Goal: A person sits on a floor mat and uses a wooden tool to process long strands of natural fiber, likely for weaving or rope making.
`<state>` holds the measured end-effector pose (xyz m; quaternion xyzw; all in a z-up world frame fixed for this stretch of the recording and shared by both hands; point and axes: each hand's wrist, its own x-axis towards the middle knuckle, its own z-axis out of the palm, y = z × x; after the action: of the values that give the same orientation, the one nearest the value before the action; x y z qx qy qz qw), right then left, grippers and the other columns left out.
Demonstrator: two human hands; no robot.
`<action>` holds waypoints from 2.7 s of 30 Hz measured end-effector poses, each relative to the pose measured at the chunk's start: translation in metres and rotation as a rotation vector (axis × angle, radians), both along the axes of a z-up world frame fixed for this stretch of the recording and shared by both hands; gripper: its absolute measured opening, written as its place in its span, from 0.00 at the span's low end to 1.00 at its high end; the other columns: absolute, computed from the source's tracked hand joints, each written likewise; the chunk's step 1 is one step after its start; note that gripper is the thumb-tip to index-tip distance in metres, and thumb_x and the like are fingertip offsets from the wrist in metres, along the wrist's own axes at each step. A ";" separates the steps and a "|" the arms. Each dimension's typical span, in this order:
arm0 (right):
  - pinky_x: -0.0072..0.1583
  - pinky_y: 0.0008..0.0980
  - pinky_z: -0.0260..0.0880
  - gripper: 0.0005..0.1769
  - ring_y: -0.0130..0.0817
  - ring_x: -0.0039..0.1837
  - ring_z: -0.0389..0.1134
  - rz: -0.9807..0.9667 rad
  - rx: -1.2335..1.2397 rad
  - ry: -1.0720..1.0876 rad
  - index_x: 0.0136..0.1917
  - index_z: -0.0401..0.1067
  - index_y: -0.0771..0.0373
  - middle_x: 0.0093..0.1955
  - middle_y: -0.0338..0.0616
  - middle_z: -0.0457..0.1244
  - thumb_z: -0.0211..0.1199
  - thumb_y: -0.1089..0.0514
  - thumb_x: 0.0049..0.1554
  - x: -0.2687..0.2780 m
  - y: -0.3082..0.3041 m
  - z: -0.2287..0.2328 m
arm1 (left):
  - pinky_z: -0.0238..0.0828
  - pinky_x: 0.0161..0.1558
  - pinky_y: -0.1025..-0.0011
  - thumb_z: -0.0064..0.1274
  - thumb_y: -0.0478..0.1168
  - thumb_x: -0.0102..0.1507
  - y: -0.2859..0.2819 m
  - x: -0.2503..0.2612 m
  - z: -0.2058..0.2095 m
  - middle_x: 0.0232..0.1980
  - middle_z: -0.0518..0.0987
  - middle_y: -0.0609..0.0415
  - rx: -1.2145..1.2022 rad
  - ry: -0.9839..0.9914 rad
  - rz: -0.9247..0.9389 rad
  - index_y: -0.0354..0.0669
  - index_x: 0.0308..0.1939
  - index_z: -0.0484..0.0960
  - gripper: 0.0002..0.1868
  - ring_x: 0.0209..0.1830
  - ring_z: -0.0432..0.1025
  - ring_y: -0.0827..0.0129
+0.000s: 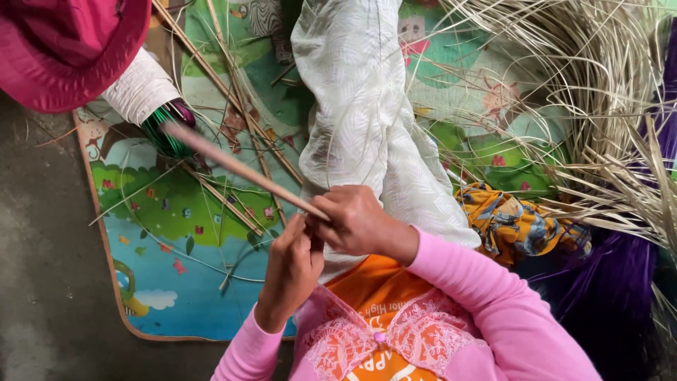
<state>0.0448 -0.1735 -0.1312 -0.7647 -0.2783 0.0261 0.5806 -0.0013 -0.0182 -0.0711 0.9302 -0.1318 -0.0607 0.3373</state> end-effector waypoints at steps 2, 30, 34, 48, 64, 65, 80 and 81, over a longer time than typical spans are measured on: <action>0.37 0.35 0.66 0.12 0.36 0.32 0.63 -0.203 -0.191 -0.322 0.41 0.68 0.54 0.29 0.34 0.56 0.57 0.45 0.58 -0.005 0.010 -0.014 | 0.78 0.32 0.56 0.48 0.26 0.64 0.002 -0.004 -0.009 0.35 0.74 0.45 -0.045 0.019 0.013 0.33 0.42 0.79 0.06 0.33 0.77 0.40; 0.29 0.35 0.52 0.09 0.31 0.24 0.53 -0.750 -0.511 -0.278 0.40 0.67 0.61 0.25 0.37 0.58 0.61 0.63 0.62 0.082 -0.101 -0.093 | 0.52 0.18 0.74 0.56 0.30 0.58 0.044 -0.019 0.069 0.21 0.72 0.60 -0.323 0.371 -0.028 0.35 0.26 0.82 0.05 0.16 0.57 0.77; 0.27 0.33 0.53 0.06 0.29 0.24 0.54 -0.801 -0.541 -0.249 0.42 0.69 0.61 0.25 0.34 0.57 0.61 0.64 0.63 0.091 -0.129 -0.113 | 0.51 0.20 0.74 0.56 0.29 0.55 0.074 -0.034 0.076 0.19 0.68 0.61 -0.318 0.413 0.009 0.36 0.23 0.80 0.06 0.17 0.54 0.75; 0.27 0.40 0.52 0.11 0.34 0.23 0.53 -0.927 -0.520 -0.054 0.39 0.67 0.62 0.24 0.37 0.55 0.60 0.65 0.65 0.077 -0.147 -0.108 | 0.58 0.23 0.69 0.62 0.30 0.54 0.214 -0.052 0.040 0.18 0.74 0.54 0.350 0.411 0.423 0.38 0.31 0.85 0.03 0.17 0.61 0.69; 0.37 0.43 0.67 0.14 0.46 0.32 0.67 -0.701 -0.360 -0.081 0.32 0.63 0.50 0.24 0.38 0.59 0.63 0.56 0.56 0.020 -0.059 -0.032 | 0.70 0.27 0.48 0.46 0.27 0.55 -0.070 0.068 -0.055 0.30 0.72 0.46 -0.076 -0.120 -0.256 0.37 0.41 0.72 0.10 0.25 0.73 0.39; 0.38 0.39 0.68 0.13 0.41 0.30 0.67 -0.682 -0.362 -0.114 0.31 0.63 0.48 0.23 0.33 0.59 0.63 0.56 0.54 0.022 -0.059 -0.037 | 0.69 0.26 0.48 0.45 0.27 0.53 -0.070 0.071 -0.054 0.27 0.71 0.46 -0.084 -0.135 -0.263 0.39 0.36 0.72 0.09 0.23 0.72 0.38; 0.35 0.41 0.67 0.16 0.48 0.28 0.65 -0.904 -0.500 -0.394 0.33 0.65 0.55 0.23 0.43 0.56 0.65 0.53 0.59 0.056 -0.103 -0.079 | 0.66 0.20 0.68 0.51 0.38 0.68 -0.062 0.033 -0.046 0.21 0.65 0.58 -0.082 -0.304 -0.243 0.49 0.23 0.71 0.17 0.18 0.70 0.60; 0.35 0.41 0.67 0.16 0.48 0.28 0.65 -0.907 -0.503 -0.396 0.33 0.65 0.55 0.23 0.43 0.56 0.65 0.53 0.59 0.059 -0.111 -0.088 | 0.66 0.20 0.68 0.51 0.38 0.68 -0.057 0.030 -0.040 0.21 0.65 0.58 -0.085 -0.305 -0.246 0.49 0.23 0.71 0.17 0.18 0.70 0.60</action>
<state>0.1040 -0.2849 -0.2191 -0.9132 -0.0100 -0.3052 0.2700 0.0283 -0.0756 -0.1111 0.8903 -0.2967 0.0460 0.3423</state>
